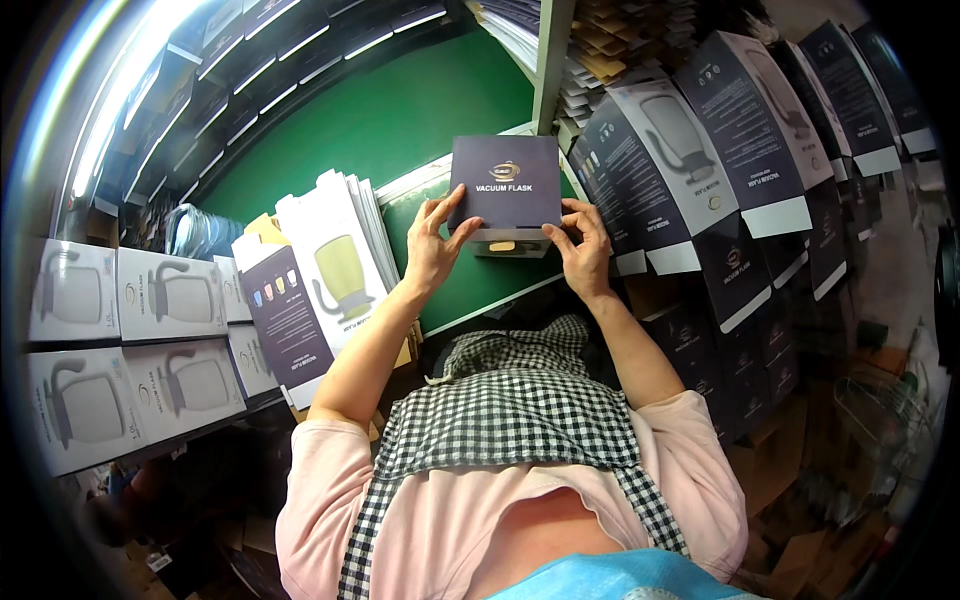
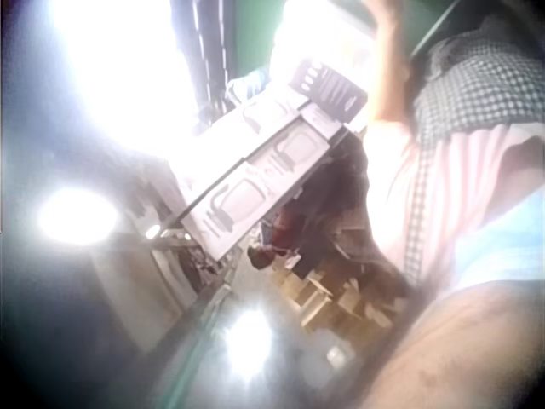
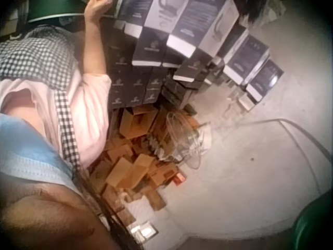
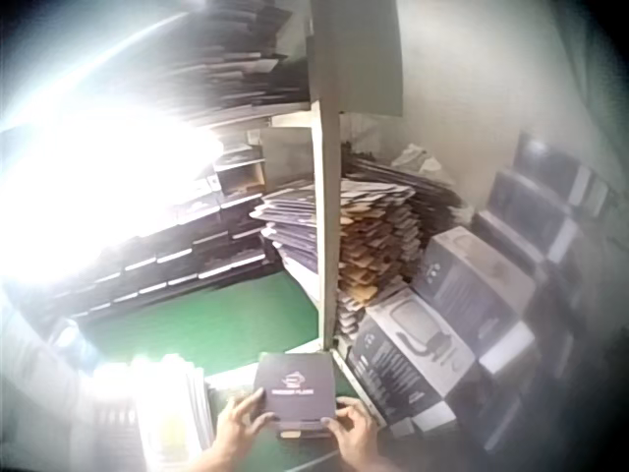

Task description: The person assembles cardboard boxes, places products wrapped in plastic inside them, and stacks the boxed products into a larger shipping container.

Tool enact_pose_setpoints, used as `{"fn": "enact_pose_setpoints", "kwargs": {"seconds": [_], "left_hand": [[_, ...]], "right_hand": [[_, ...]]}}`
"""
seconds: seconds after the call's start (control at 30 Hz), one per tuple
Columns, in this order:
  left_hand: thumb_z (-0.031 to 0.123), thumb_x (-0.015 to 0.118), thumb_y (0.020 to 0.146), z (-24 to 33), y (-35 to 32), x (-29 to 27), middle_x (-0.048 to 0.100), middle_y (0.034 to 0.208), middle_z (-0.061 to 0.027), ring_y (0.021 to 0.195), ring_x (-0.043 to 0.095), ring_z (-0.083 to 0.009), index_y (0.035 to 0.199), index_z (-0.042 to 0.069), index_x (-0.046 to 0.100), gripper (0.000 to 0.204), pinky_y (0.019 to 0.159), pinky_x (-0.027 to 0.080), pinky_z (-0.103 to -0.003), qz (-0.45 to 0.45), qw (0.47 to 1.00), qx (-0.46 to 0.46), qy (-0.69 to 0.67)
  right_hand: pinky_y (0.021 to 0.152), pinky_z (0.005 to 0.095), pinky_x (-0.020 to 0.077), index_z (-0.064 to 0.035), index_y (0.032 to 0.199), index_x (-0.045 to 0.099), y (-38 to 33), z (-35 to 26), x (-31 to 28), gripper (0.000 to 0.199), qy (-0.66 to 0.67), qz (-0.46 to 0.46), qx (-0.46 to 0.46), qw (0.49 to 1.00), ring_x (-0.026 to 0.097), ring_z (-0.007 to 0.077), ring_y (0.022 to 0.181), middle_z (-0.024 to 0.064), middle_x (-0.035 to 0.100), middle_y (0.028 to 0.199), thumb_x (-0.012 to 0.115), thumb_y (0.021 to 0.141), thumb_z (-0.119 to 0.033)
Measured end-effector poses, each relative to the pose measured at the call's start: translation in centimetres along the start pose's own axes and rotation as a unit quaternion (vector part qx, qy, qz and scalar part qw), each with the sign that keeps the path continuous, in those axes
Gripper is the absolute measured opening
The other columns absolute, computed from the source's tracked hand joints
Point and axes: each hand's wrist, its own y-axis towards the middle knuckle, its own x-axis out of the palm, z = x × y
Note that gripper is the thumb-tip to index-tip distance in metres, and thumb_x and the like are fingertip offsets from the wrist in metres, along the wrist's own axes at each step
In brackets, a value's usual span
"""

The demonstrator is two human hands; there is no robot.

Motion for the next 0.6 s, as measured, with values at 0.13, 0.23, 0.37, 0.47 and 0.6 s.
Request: {"fn": "enact_pose_setpoints", "kwargs": {"seconds": [0.13, 0.23, 0.37, 0.47, 0.6], "left_hand": [[0.026, 0.082, 0.076, 0.7, 0.1, -0.4, 0.058, 0.124, -0.0156, 0.104, 0.062, -0.0283, 0.132, 0.017, 0.061, 0.061, 0.087, 0.053, -0.038, -0.013, 0.999, 0.038, 0.016], [0.011, 0.081, 0.073, 0.0, 1.4, -1.3, 0.052, 0.135, -0.0176, 0.103, 0.063, -0.0300, 0.129, 0.022, 0.064, 0.060, 0.086, 0.056, -0.041, -0.029, 0.993, 0.115, 0.020], [0.011, 0.080, 0.076, -1.4, 1.3, -0.9, 0.052, 0.136, -0.0180, 0.106, 0.063, -0.0305, 0.129, 0.022, 0.064, 0.057, 0.085, 0.057, -0.040, -0.046, 0.989, 0.135, 0.048], [0.012, 0.078, 0.079, -1.7, 1.0, -0.7, 0.049, 0.139, -0.0185, 0.108, 0.062, -0.0312, 0.131, 0.021, 0.063, 0.055, 0.086, 0.057, -0.040, -0.031, 0.984, 0.163, 0.068], [0.015, 0.075, 0.084, -2.1, 0.6, -0.4, 0.044, 0.145, -0.0196, 0.111, 0.060, -0.0328, 0.133, 0.017, 0.060, 0.052, 0.089, 0.056, -0.041, -0.031, 0.979, 0.183, 0.089]], "right_hand": [[0.071, 0.0340, 0.0510, 0.0019, 0.093, 0.057, 0.8, 0.2, -0.8, 0.028, -0.033, -0.027, -0.041, 0.998, 0.061, 0.0228, 0.080, 0.0113, 0.059, 0.103, 0.075, 0.085, -0.018], [0.075, 0.0353, 0.0519, -0.0002, 0.100, 0.052, 2.6, -1.3, -2.1, 0.034, -0.098, -0.066, -0.148, 0.982, 0.062, 0.0285, 0.085, 0.0138, 0.059, 0.102, 0.076, 0.084, -0.017], [0.077, 0.0357, 0.0537, -0.0036, 0.103, 0.057, 2.7, -1.1, -2.0, 0.032, -0.022, -0.043, -0.075, 0.996, 0.064, 0.0276, 0.090, 0.0113, 0.059, 0.101, 0.078, 0.080, -0.011], [0.078, 0.0335, 0.0559, -0.0152, 0.106, 0.072, 2.1, -0.5, -1.9, 0.034, -0.152, -0.082, -0.139, 0.975, 0.063, 0.0253, 0.092, 0.0081, 0.060, 0.104, 0.079, 0.074, -0.007], [0.091, 0.0344, 0.0542, -0.0120, 0.116, 0.070, 1.9, -1.3, -1.8, 0.042, -0.210, -0.045, -0.236, 0.948, 0.061, 0.0266, 0.112, 0.0094, 0.061, 0.125, 0.079, 0.074, -0.010]]}}
